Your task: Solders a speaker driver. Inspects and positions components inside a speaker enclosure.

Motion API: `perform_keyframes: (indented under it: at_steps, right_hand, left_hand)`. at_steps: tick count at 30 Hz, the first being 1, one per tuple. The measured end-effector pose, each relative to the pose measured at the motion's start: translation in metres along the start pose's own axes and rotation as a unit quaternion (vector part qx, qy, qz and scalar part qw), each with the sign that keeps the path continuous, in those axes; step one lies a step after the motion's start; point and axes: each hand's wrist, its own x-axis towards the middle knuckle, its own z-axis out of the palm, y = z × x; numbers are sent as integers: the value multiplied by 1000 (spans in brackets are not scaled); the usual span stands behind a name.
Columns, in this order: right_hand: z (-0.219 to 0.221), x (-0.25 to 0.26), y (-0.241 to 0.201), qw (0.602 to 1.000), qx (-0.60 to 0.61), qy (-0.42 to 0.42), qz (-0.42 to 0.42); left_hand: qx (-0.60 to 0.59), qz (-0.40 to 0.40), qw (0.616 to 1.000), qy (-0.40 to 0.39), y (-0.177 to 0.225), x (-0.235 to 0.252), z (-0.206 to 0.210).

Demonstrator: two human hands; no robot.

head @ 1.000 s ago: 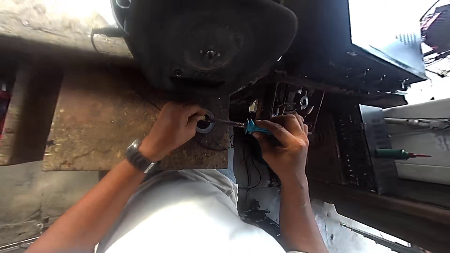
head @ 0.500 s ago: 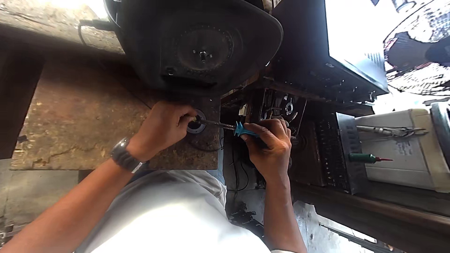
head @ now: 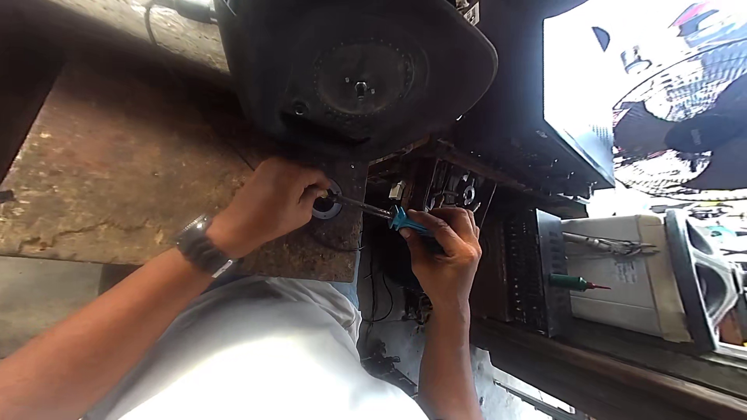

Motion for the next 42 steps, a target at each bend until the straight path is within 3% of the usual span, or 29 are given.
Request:
perform_keyframes:
  at_steps: [42]
  right_hand:
    - [3, 2, 0, 1000, 1, -6, -4]
  left_hand:
    - [-3, 12, 1000, 1, -2, -1, 0]
